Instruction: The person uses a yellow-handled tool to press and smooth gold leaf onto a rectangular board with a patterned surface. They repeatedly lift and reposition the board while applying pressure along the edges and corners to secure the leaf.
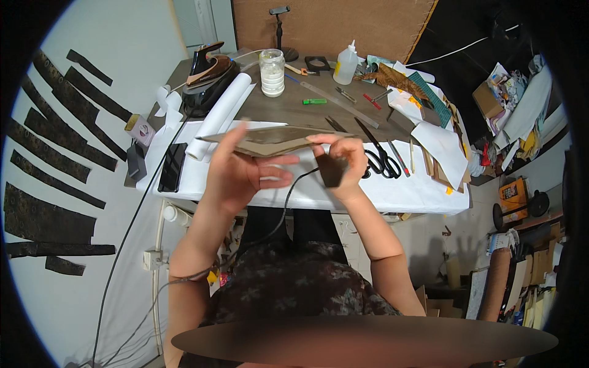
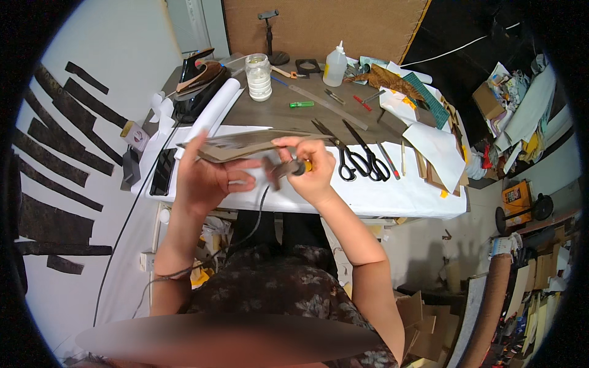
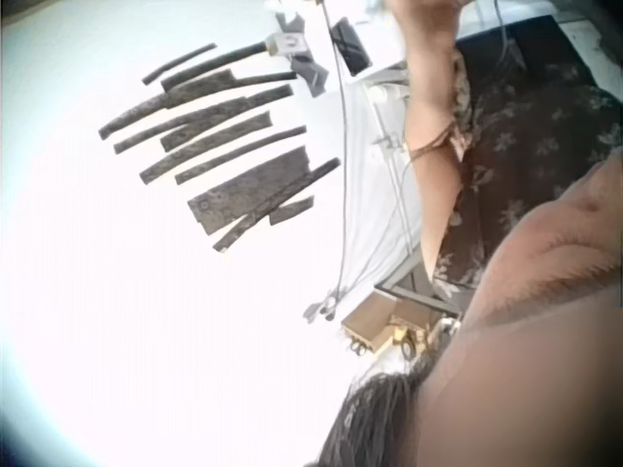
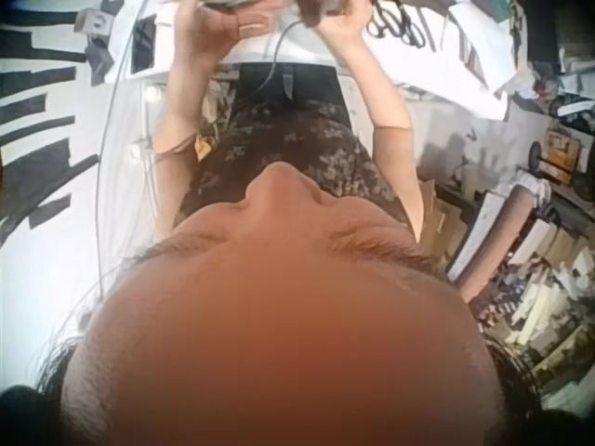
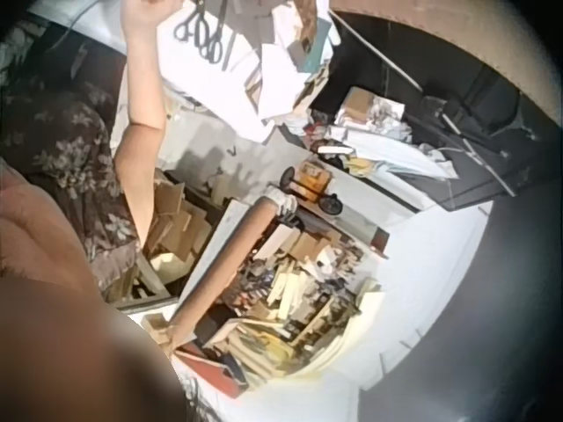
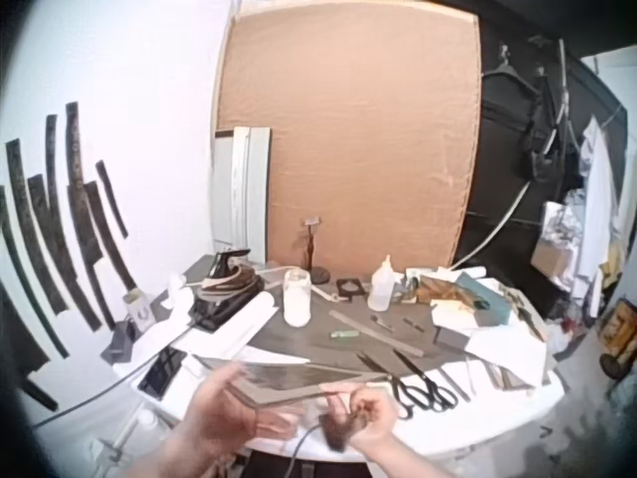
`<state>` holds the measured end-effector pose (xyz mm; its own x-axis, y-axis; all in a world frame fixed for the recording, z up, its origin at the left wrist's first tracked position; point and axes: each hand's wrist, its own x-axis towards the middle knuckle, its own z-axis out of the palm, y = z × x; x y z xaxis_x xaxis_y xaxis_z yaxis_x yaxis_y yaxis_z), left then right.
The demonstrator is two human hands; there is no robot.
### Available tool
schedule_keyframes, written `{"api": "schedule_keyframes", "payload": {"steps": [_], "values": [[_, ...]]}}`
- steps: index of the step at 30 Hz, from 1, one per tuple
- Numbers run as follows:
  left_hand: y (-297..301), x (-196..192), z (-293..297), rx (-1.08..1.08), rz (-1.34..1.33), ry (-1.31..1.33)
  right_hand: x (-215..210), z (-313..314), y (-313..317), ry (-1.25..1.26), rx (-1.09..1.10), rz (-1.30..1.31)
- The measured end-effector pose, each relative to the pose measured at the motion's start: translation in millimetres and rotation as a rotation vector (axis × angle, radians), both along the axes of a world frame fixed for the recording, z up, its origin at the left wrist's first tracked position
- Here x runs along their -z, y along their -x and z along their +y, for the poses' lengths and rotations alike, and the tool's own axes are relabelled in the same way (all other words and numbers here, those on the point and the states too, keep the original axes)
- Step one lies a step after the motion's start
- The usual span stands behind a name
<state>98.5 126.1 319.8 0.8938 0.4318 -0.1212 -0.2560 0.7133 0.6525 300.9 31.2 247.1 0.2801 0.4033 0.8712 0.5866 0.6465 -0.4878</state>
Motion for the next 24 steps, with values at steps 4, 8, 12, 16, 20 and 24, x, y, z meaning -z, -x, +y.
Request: {"api": "schedule_keyframes", "payload": {"steps": [4,8,12,16,20,24], "values": [[-6,25,14,0.002,0.154,0.034,22,-16,-3,0.190,0.051,0.002],[-5,26,-9,-0.199,0.126,0.040,23,-27,-8,0.122,0.123,0.224],[-4,47,-7,-0.271,0.115,-0.014,29,-41,-2,0.252,0.154,0.405],[-9,44,-17,-0.381,0.088,-0.059,30,-56,11,0.381,-0.172,0.852],[-17,46,-23,-0.402,0.014,-0.074,49,-58,15,0.505,-0.478,0.998],[-23,58,-24,-0.395,0.018,-0.105,62,-59,18,0.527,-0.719,1.068]]}}
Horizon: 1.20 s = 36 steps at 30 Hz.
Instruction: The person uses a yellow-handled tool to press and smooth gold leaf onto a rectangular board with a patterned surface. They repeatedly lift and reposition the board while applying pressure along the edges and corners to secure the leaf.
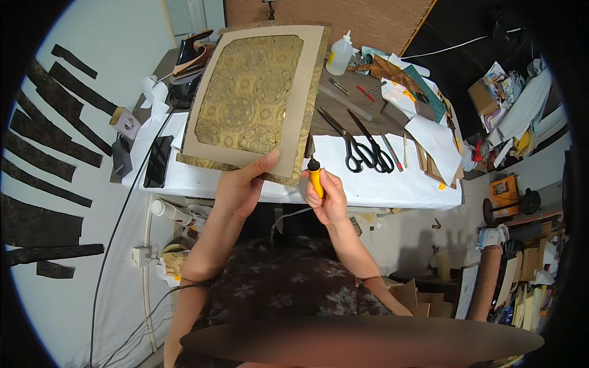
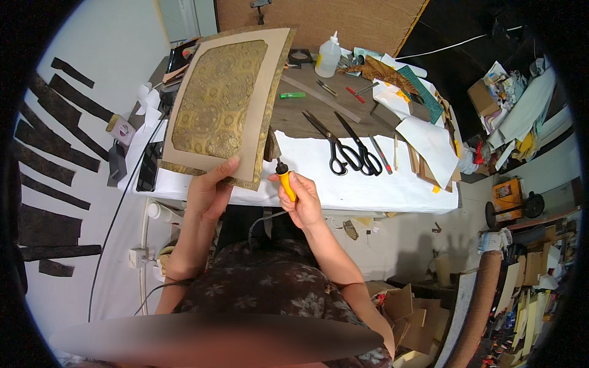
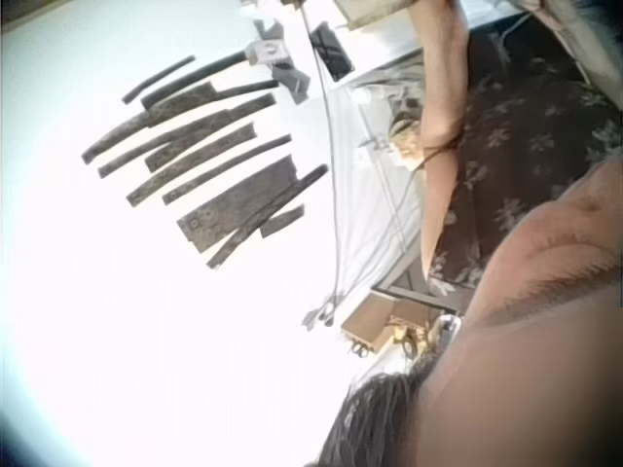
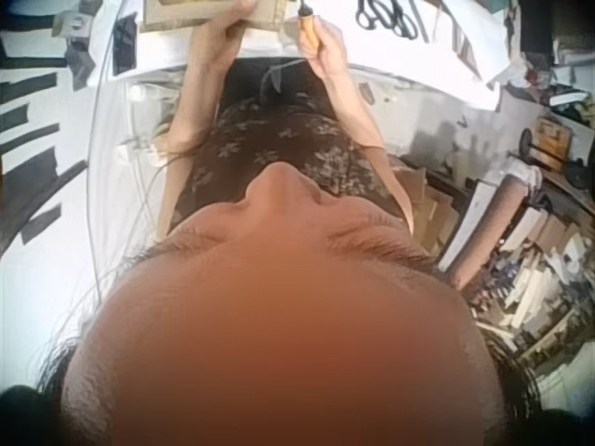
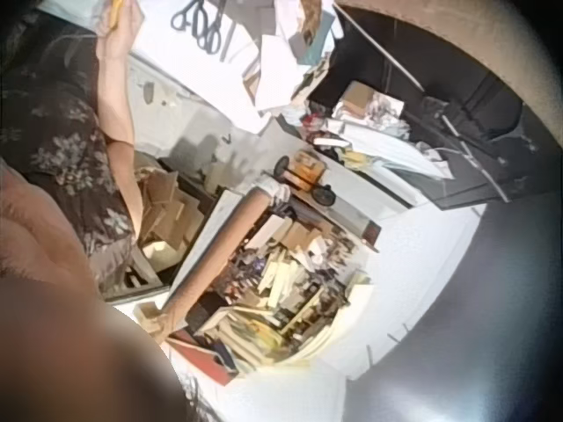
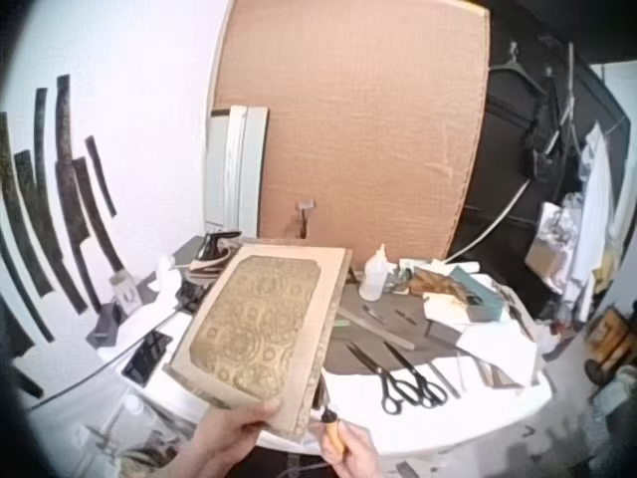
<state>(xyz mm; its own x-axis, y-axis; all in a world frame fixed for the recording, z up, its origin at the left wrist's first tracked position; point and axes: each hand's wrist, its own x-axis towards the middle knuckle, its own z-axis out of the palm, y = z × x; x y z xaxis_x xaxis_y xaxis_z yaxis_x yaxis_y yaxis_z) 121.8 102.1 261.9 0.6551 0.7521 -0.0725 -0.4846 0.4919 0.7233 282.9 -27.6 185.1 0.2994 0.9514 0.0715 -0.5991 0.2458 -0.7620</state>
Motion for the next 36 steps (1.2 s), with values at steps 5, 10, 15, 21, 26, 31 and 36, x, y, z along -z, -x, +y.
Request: {"api": "schedule_keyframes", "payload": {"steps": [5,10,15,21,26,31,36], "values": [[-7,-1,-6,-0.076,-0.037,-0.077,-2,0,6,-0.054,-0.066,0.060],[-11,-6,-14,-0.224,0.124,-0.254,-7,-4,10,-0.039,-0.022,0.000],[-8,-10,-17,-0.272,0.243,-0.420,-9,-8,11,-0.041,0.091,-0.176],[-2,-15,-24,-0.301,0.342,-0.488,-13,-14,17,-0.001,0.137,-0.255],[1,-25,-28,-0.312,0.365,-0.427,-15,-16,15,0.010,0.056,-0.168],[0,-24,-21,-0.381,0.276,-0.431,-17,-16,17,0.029,-0.001,-0.088],[0,-22,-20,-0.404,0.317,-0.493,-17,-15,21,0.007,0.027,-0.152]]}}
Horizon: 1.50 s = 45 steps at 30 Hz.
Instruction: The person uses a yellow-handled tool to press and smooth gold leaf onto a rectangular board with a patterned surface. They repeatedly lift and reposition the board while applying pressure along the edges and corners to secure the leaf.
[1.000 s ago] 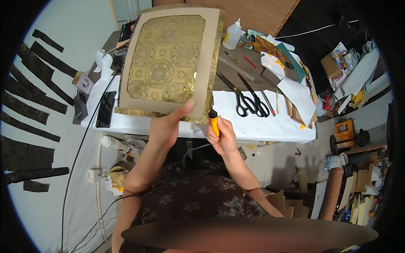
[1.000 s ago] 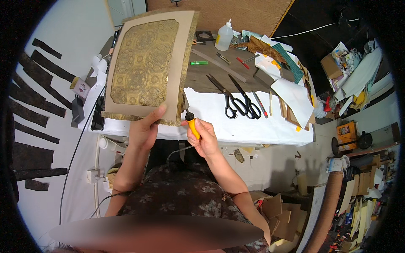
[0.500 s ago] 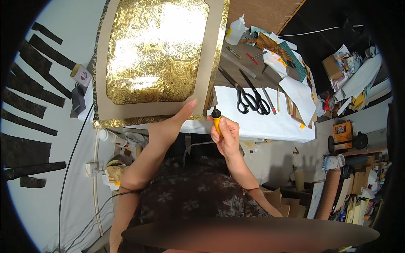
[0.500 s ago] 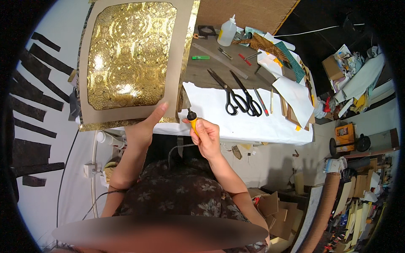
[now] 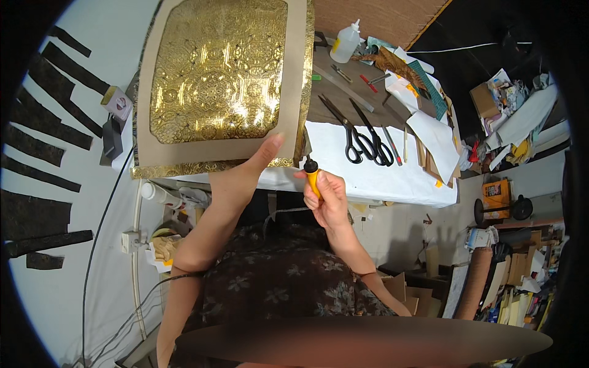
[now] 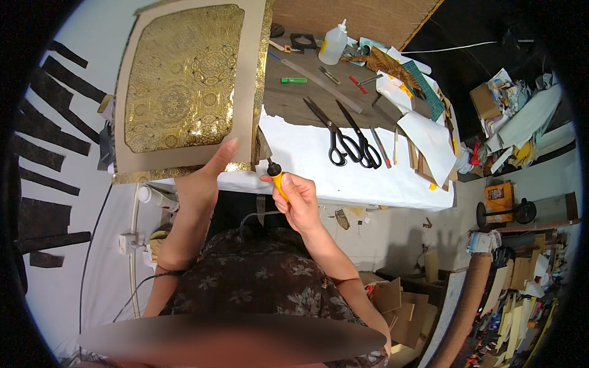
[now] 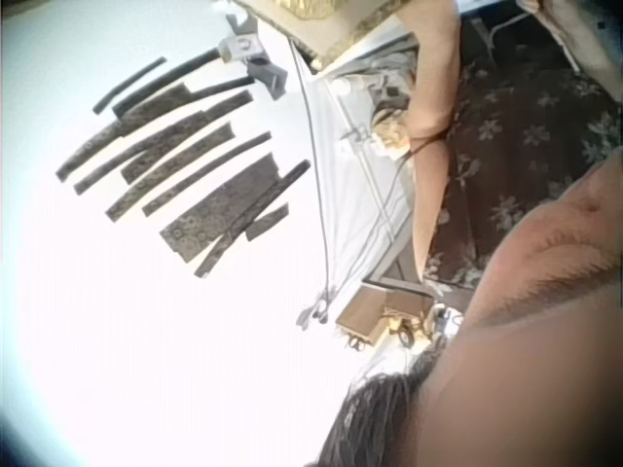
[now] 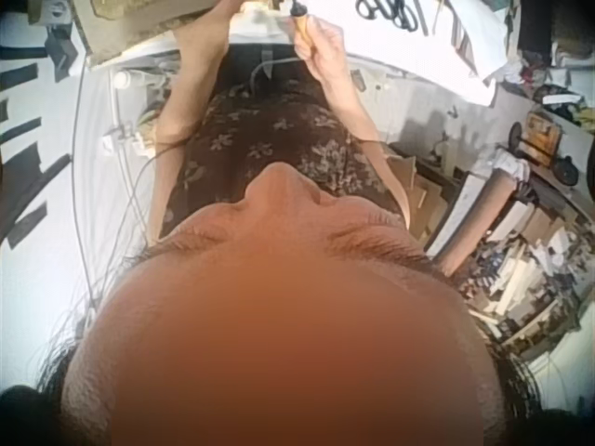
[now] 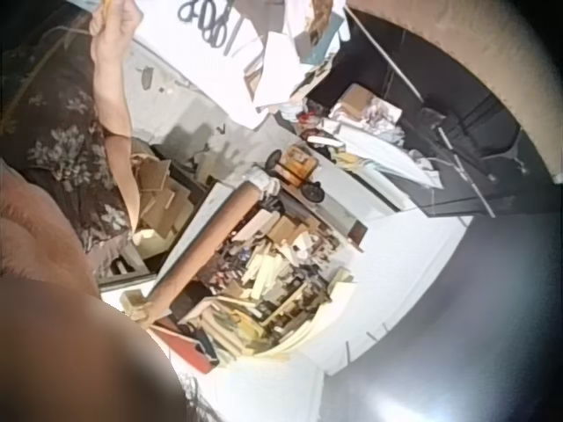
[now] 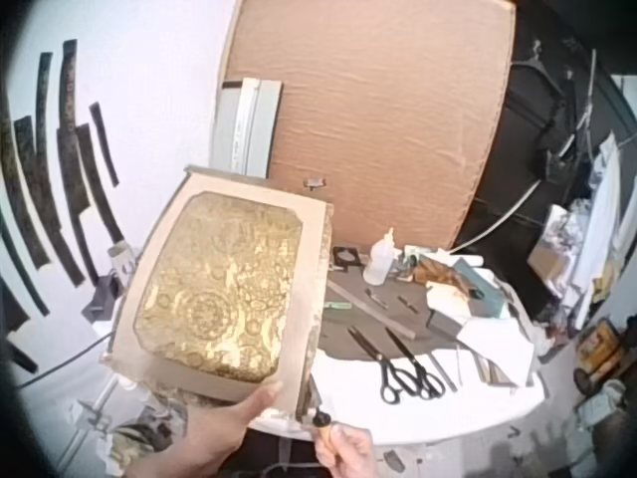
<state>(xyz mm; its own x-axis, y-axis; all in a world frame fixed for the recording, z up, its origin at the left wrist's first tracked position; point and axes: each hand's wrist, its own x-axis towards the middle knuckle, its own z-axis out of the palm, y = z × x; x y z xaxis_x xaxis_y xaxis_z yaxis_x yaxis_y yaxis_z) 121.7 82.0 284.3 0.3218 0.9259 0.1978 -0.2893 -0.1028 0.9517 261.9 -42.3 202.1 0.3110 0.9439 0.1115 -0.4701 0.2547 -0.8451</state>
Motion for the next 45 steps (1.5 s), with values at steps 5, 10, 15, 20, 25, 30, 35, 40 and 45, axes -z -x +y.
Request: {"api": "schedule_keyframes", "payload": {"steps": [5,10,15,20,25,30,35,40,45], "values": [[6,-2,-2,0.067,0.059,0.019,-4,-1,2,0.046,0.099,-0.102],[7,0,-4,0.069,0.098,-0.087,-2,-2,1,0.059,0.147,-0.243],[7,1,-4,0.053,0.057,-0.080,-5,-4,4,0.087,0.310,-0.470],[11,1,-2,-0.009,0.081,-0.043,0,-2,-7,-0.018,0.297,-0.394],[11,3,-4,-0.016,0.043,-0.012,-9,2,-10,0.043,0.016,0.139],[11,10,-3,0.092,0.054,-0.006,-12,9,-8,0.042,-0.048,0.139],[13,4,-6,0.173,0.129,0.112,-9,5,-4,0.026,0.087,-0.031],[16,6,-6,0.165,0.194,-0.016,-16,3,0,0.042,0.173,-0.191],[16,6,-10,0.145,0.215,0.001,-13,-2,2,0.061,0.284,-0.343]]}}
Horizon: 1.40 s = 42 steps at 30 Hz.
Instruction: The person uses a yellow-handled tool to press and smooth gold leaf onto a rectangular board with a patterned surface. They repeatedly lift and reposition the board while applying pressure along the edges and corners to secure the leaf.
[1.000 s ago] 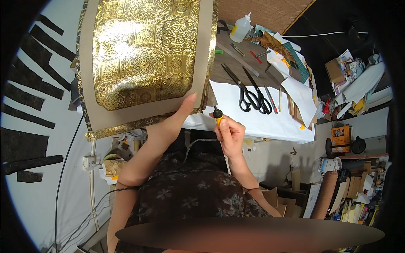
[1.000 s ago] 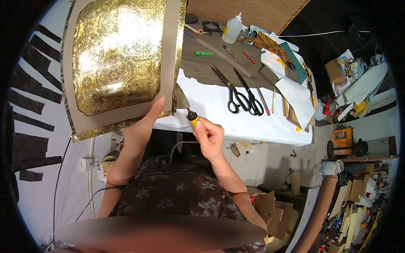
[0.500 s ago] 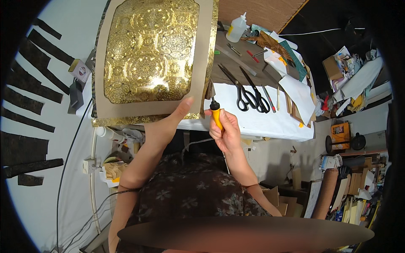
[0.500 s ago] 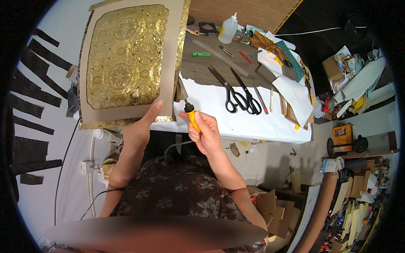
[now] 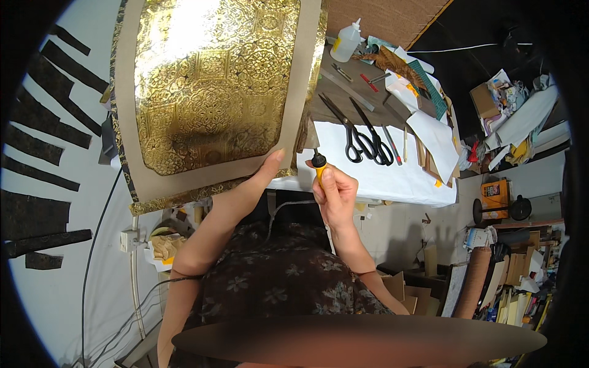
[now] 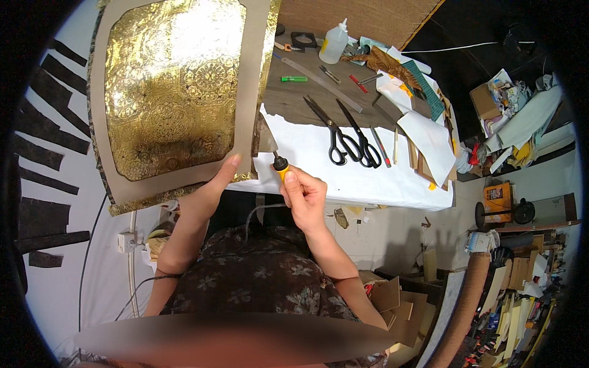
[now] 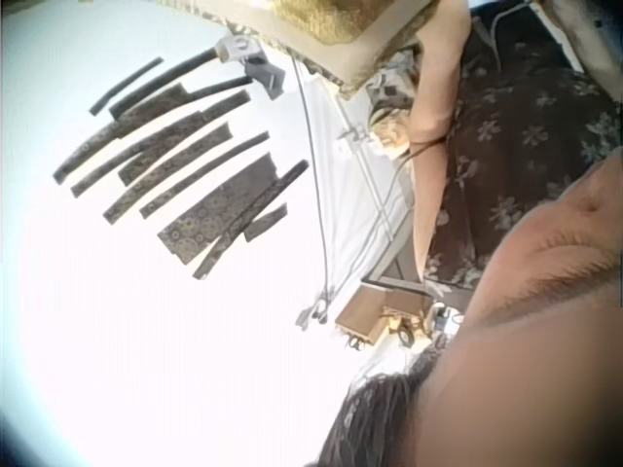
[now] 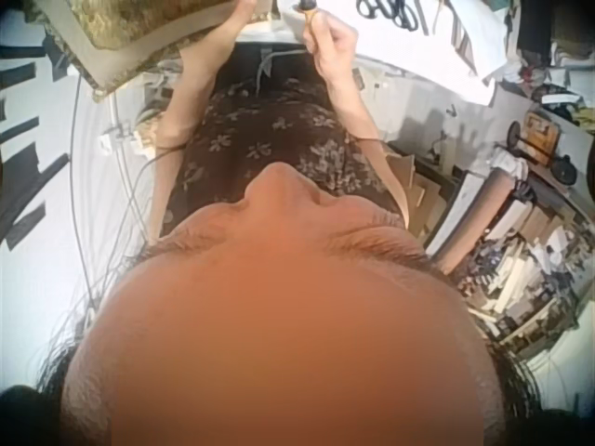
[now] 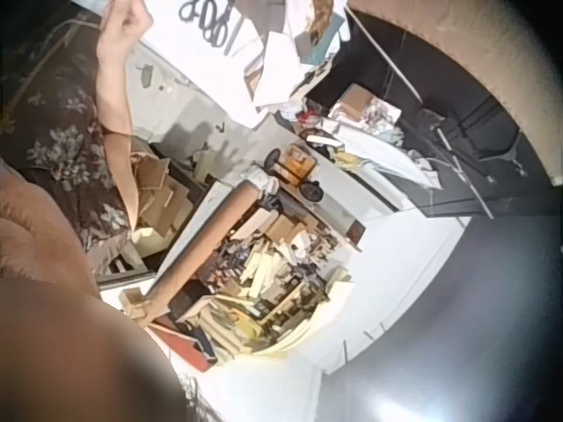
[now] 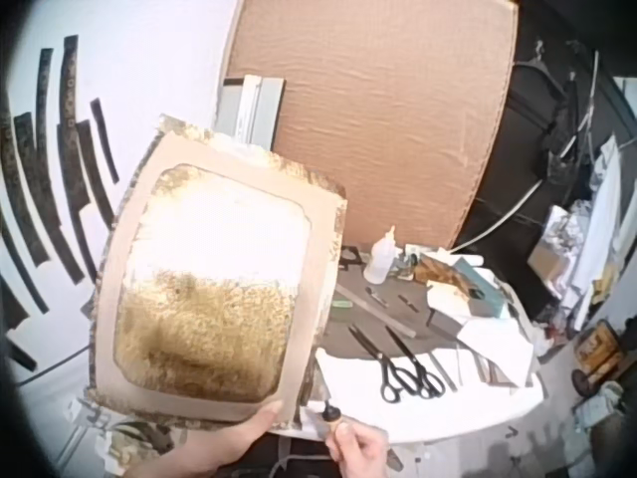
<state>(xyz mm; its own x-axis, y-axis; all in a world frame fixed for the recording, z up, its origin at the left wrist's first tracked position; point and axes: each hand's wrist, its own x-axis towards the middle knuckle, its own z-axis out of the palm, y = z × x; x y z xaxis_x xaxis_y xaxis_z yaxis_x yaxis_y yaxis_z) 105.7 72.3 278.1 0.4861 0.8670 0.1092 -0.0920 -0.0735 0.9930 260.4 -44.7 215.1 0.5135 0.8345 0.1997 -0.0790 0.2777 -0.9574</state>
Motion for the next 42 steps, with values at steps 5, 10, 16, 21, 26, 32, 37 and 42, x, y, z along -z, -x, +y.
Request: {"api": "schedule_keyframes", "payload": {"steps": [5,10,16,21,26,32,37,42], "values": [[-7,16,6,-0.034,-0.181,0.084,4,10,-3,-0.263,-0.011,0.076],[-15,50,2,-0.050,-0.306,0.105,-29,56,-15,-0.329,0.117,0.026],[-8,95,2,0.033,-0.248,0.136,-66,87,-14,-0.241,0.087,0.073],[63,100,22,0.584,0.340,0.202,-58,83,-17,-0.186,0.113,0.073],[82,-62,47,-0.145,0.258,-0.692,-46,69,-11,-0.156,0.074,0.018],[39,-129,144,0.554,0.416,-0.466,-43,51,0,-0.112,-0.050,-0.017],[37,-127,144,0.610,0.315,-0.453,-59,15,-42,-0.115,-0.183,0.115],[67,-141,157,0.368,0.294,-0.568,-88,-24,-97,0.003,-0.317,0.094]]}}
